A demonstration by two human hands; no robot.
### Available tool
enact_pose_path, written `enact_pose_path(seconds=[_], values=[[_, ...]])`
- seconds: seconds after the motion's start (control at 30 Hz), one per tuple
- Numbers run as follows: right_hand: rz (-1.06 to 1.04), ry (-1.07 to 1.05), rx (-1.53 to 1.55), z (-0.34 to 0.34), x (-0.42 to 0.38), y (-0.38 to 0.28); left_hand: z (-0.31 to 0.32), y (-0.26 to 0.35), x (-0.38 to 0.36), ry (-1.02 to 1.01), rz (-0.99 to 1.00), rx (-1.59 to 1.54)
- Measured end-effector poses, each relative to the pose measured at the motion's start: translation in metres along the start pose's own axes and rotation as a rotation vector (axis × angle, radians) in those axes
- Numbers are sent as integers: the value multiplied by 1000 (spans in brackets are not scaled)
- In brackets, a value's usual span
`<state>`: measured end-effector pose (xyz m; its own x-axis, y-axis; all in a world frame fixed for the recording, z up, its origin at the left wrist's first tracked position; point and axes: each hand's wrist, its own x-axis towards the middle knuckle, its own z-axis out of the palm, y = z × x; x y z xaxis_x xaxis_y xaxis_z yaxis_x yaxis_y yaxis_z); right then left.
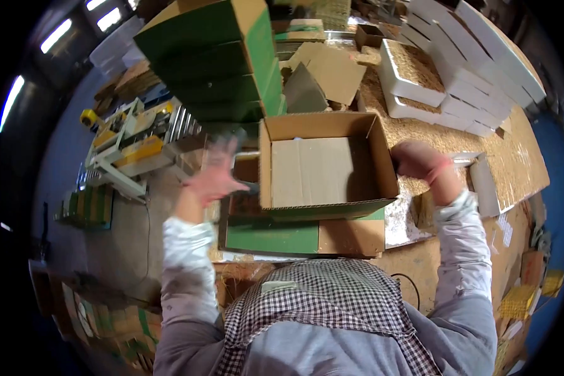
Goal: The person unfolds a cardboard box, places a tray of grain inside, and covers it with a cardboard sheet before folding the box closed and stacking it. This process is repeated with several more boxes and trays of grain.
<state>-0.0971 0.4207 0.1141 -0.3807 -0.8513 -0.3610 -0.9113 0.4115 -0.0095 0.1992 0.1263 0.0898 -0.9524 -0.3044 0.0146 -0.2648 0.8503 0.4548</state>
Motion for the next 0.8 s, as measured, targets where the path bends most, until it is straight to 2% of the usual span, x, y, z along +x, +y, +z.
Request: enact_pose_path(seconds=[0.03,0.07,0.1,0.13,0.17,0.2,0.23,0.27,0.3,0.33,0.37,0.4,0.43,0.47,0.5,0.53,0.57,0.63,0.7,0.73,0.8], values=[[-86,-93,218,3,7,-32,41,-16,15,-97,-45,-13],[-284,14,263,33,25,-39,75,-2,19,-25,-90,-13],[-287,231,397,53,28,-41,89,37,24,-31,-255,58],[-206,196,1164,76,38,-27,128,22,23,162,-117,-204],[155,300,1546,76,30,-22,130,25,16,227,-52,-812],[36,510,1493,126,41,6,129,23,11,278,41,-626],[335,382,1082,143,30,4,124,27,3,212,-58,-715],[312,269,1211,168,28,-3,125,21,0,223,-29,-743],[150,401,1035,203,30,0,122,13,0,225,-3,-768],[269,231,1207,109,-12,-56,111,12,3,256,-5,-761],[130,342,1424,121,-8,-51,95,20,9,249,13,-761],[147,395,1436,94,-8,-55,75,29,16,239,35,-763],[178,444,1452,59,-19,-62,44,40,20,339,96,-723],[163,584,1633,29,-32,-58,7,50,26,438,158,-683],[149,726,1812,6,-36,-54,-28,54,32,504,269,-1242],[36,843,1854,-27,-33,-43,-79,54,25,504,428,-1488],[-121,925,1846,-63,-27,-35,-105,39,36,799,481,-1468],[-404,1020,1819,-134,-3,-32,-170,-3,57,1135,109,-960],[-640,1040,1792,-198,36,-50,-203,-111,120,1402,193,-407],[-731,1033,1776,-224,59,-64,-201,-134,129,1412,216,-407],[-865,989,1750,-257,114,-96,-185,-160,138,891,168,-845]])
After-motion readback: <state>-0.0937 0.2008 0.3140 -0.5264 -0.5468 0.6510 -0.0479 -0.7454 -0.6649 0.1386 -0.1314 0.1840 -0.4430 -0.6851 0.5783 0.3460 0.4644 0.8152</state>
